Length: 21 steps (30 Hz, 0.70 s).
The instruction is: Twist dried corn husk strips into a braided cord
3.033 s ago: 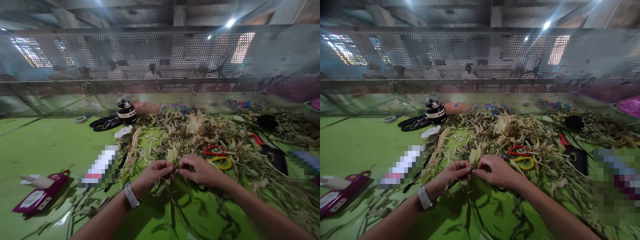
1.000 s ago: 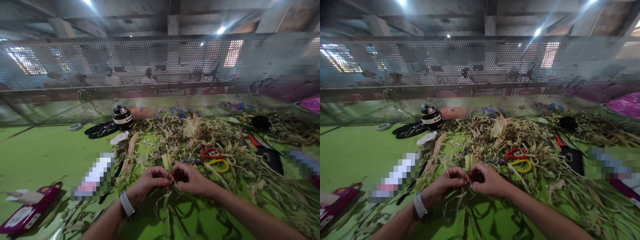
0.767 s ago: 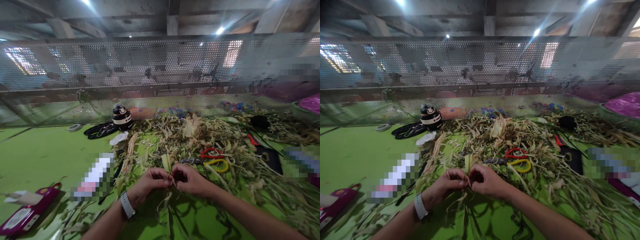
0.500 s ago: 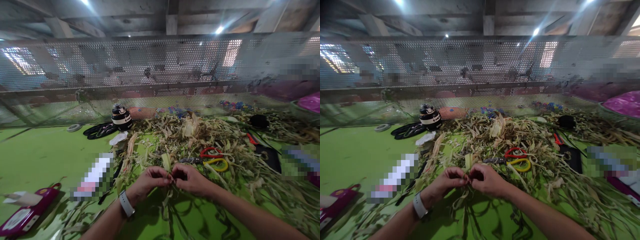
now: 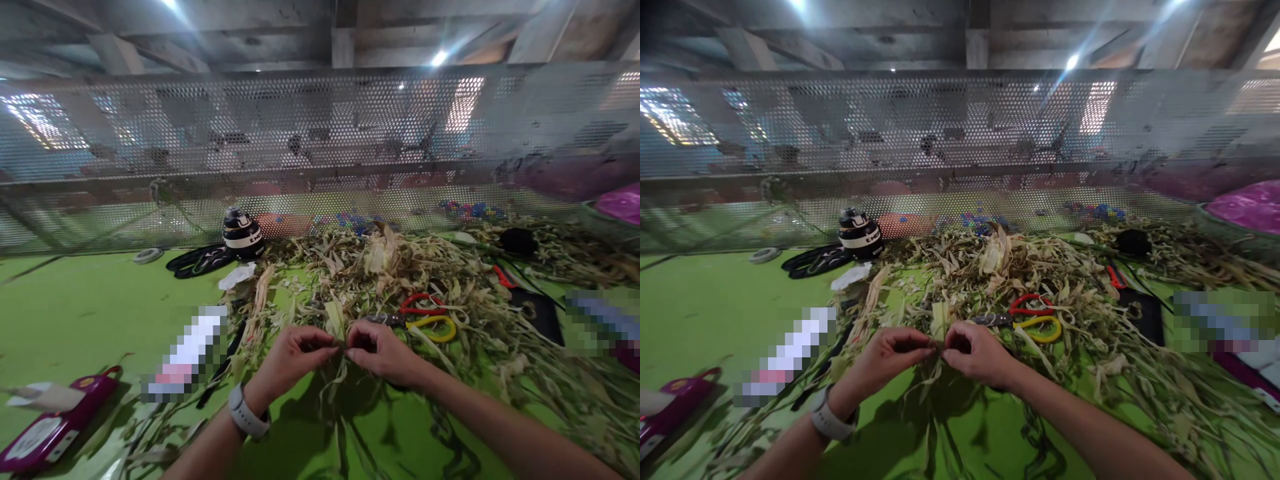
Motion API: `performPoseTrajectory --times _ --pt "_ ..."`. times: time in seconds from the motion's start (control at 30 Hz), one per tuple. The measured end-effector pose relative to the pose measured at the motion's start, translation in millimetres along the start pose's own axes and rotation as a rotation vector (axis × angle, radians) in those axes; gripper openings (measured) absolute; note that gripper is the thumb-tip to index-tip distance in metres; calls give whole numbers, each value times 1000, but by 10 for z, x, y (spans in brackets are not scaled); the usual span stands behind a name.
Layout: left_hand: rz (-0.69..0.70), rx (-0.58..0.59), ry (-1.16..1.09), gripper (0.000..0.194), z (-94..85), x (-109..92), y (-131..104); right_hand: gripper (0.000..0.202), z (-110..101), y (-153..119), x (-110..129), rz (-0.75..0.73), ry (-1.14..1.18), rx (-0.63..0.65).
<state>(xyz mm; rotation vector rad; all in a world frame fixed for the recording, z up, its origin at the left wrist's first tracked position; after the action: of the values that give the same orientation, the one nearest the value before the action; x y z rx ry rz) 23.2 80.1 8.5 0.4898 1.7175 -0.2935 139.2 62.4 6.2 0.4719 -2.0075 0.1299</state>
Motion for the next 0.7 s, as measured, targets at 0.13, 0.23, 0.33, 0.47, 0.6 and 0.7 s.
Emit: performPoseTrajectory --times 0.13,0.23,0.33,0.47,0.6,0.7 --pt "249 -118 347 12 20 -247 -116 4 10 -14 45 -43 -66 3" --pt "405 -225 464 14 48 -365 -222 3 71 -26 52 -42 -11 70" --pt "491 -278 488 13 70 -422 -278 2 77 -22 36 -21 44 82" --pt "560 -301 466 11 81 -486 -307 7 -30 -2 -5 20 123 -32" --pt "598 -281 451 11 112 -506 -325 17 32 2 -54 82 239 26" --pt "605 -277 460 13 114 -480 -332 14 47 3 -106 134 317 29"
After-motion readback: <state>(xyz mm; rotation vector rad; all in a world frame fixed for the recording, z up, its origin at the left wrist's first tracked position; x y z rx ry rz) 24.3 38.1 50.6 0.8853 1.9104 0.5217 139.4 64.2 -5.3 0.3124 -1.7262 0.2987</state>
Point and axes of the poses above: each hand's wrist, its own y-axis towards the middle knuckle, its own z-axis out of the palm, x = y × z, the point moved 9 cm from there along y, towards the middle knuckle, and after that the axes turned 3 degrees about -y, right-handed, at the moved point
